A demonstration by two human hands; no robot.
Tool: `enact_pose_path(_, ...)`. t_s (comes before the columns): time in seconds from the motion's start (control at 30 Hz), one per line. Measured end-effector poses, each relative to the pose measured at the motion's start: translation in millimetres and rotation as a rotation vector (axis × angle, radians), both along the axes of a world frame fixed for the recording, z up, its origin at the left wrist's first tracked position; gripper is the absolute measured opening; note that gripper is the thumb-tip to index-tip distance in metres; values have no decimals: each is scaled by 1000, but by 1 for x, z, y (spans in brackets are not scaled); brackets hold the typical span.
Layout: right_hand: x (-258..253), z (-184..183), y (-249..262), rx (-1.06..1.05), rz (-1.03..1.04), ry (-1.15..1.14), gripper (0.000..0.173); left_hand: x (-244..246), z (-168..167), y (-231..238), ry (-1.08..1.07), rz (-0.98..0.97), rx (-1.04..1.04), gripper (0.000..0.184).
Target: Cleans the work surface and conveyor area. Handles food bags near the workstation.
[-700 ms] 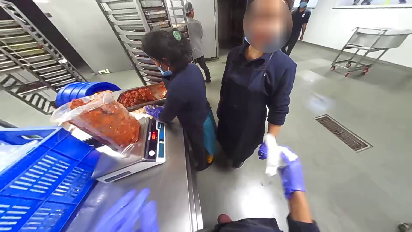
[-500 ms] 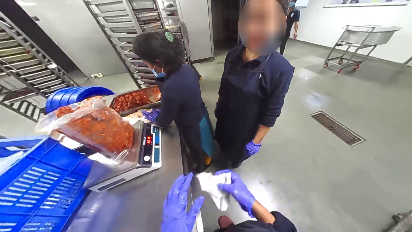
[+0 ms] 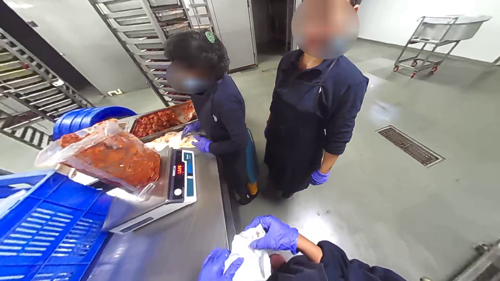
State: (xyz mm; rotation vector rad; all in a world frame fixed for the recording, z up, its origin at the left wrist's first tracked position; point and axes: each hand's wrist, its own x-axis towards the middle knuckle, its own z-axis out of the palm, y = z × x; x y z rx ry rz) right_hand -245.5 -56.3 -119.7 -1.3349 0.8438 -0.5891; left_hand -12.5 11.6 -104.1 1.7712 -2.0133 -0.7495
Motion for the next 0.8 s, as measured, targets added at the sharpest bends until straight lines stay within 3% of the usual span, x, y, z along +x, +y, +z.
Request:
enact_pose_path(0.17, -2, -7, 0, -39, -36, 80, 28, -1, -1, 2, -6, 24, -72, 36)
enact_pose_path(0.33, 0, -9, 1, -77, -30, 136, 27, 6, -14, 4, 84, -8, -326, 18)
enact_pose_path(0.57, -3, -5, -8, -108, -167, 94, 23, 1, -19, 10, 71, 6, -435, 24)
enact_pose_path(0.8, -4, 1, -15, -203, -388, -6, 20, 5, -20, 16, 42, 186, -568, 28)
